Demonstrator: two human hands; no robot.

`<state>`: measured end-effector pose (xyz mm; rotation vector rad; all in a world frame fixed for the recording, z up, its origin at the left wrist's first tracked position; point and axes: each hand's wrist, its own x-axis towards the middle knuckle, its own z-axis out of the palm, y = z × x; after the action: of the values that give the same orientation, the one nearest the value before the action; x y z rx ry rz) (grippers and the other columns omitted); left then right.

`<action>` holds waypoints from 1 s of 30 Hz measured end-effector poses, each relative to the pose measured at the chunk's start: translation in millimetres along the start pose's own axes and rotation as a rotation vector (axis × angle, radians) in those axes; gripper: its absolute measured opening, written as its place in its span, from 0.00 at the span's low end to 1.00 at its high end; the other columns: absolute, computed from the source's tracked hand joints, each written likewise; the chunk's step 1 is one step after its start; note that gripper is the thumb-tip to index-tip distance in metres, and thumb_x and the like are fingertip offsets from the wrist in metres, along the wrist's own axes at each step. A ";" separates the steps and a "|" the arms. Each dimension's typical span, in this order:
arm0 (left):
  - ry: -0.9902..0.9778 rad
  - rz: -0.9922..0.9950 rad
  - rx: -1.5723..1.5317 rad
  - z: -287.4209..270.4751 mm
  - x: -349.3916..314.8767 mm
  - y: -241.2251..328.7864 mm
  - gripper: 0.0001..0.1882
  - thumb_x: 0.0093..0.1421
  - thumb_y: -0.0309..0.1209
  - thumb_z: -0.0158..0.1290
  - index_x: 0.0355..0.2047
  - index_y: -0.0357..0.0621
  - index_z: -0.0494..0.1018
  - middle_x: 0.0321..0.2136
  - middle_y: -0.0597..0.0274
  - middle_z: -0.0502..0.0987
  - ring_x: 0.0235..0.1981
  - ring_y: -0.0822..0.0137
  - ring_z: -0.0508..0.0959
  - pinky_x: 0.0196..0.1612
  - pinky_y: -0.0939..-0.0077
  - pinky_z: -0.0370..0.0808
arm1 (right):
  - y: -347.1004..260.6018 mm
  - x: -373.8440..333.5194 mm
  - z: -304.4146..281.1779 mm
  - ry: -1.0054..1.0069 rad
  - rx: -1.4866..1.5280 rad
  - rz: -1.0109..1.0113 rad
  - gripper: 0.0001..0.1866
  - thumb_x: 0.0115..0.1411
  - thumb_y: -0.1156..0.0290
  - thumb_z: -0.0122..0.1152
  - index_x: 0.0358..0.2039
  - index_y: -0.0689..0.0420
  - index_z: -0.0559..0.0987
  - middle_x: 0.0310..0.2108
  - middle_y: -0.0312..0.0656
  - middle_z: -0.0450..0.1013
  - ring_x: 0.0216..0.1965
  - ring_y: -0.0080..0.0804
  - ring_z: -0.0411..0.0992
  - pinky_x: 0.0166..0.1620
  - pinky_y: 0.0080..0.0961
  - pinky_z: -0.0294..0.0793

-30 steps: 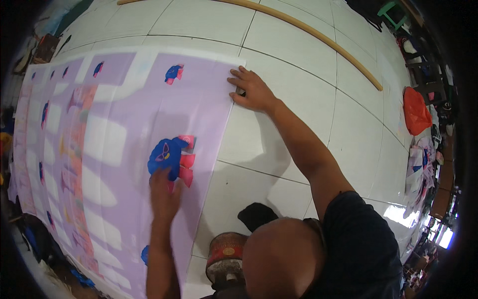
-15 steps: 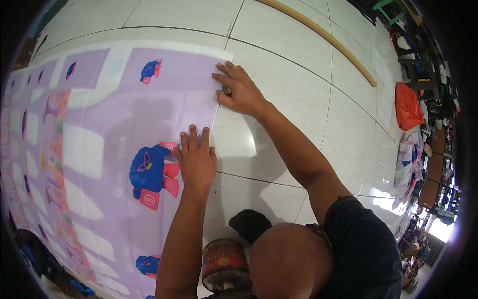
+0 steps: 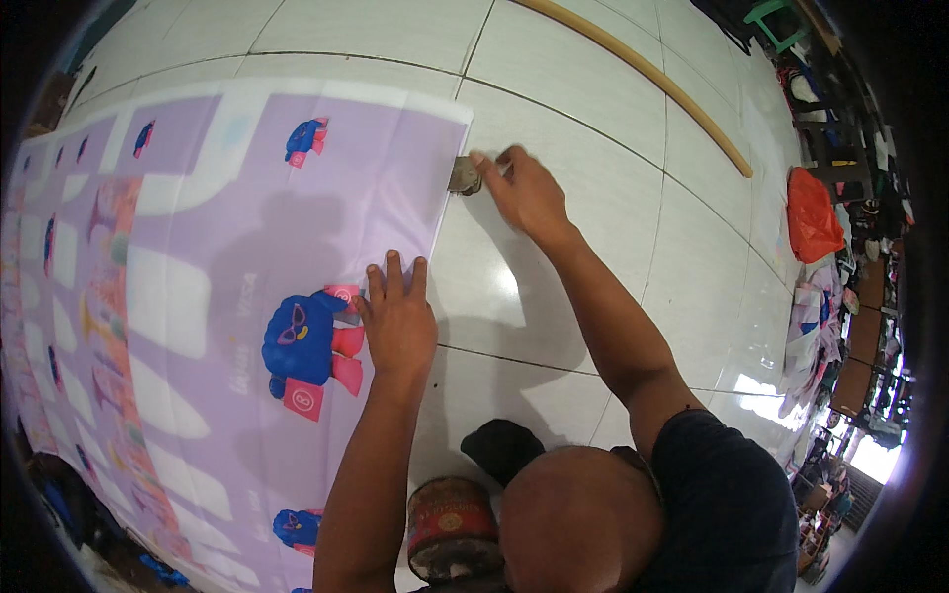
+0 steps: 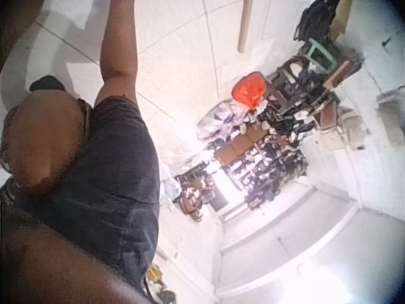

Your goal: The person cuts a large sheet of printed fabric with shears, using a long wooden pole to measure and mark sections, and weighted objects to hold the fabric in place on the floor.

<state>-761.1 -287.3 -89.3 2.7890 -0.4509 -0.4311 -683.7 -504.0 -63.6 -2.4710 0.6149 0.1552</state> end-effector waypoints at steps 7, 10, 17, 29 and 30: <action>0.018 0.033 0.017 -2.3 0.8 3.4 0.28 0.58 0.26 0.51 0.61 0.52 0.68 0.65 0.52 0.59 0.65 0.44 0.58 0.61 0.34 0.59 | 2.5 -5.9 14.8 -0.048 0.117 -0.020 0.29 0.67 0.45 0.45 0.42 0.63 0.75 0.42 0.55 0.74 0.41 0.52 0.76 0.47 0.44 0.74; -0.037 0.019 0.034 -7.8 1.1 4.5 0.27 0.60 0.27 0.51 0.61 0.52 0.66 0.65 0.49 0.59 0.65 0.40 0.58 0.61 0.37 0.60 | -5.5 2.5 12.9 -0.164 0.464 0.168 0.28 0.64 0.46 0.53 0.42 0.64 0.75 0.38 0.53 0.75 0.38 0.45 0.77 0.42 0.40 0.77; 0.045 0.040 0.020 0.3 -0.2 2.6 0.27 0.58 0.26 0.50 0.60 0.52 0.69 0.64 0.51 0.60 0.65 0.43 0.59 0.60 0.33 0.60 | 10.1 11.4 13.6 -0.323 0.715 0.266 0.32 0.59 0.50 0.66 0.44 0.71 0.76 0.34 0.46 0.74 0.32 0.29 0.73 0.37 0.27 0.78; 0.047 0.049 0.037 5.9 -1.4 0.4 0.27 0.59 0.25 0.48 0.60 0.51 0.68 0.65 0.51 0.60 0.65 0.42 0.59 0.59 0.31 0.59 | 57.3 -11.0 -3.0 -0.377 0.833 0.254 0.19 0.61 0.60 0.65 0.32 0.66 0.78 0.25 0.41 0.73 0.25 0.25 0.69 0.31 0.22 0.72; 0.038 0.047 0.042 4.3 0.0 1.4 0.27 0.59 0.24 0.48 0.61 0.51 0.68 0.65 0.51 0.60 0.65 0.42 0.58 0.59 0.31 0.59 | 56.3 -13.6 -1.9 -0.403 0.824 0.245 0.18 0.61 0.60 0.65 0.31 0.66 0.78 0.24 0.40 0.73 0.25 0.25 0.69 0.30 0.22 0.72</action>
<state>-762.9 -289.6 -92.8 2.8151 -0.5220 -0.3611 -721.8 -540.5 -87.6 -1.5139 0.6343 0.3940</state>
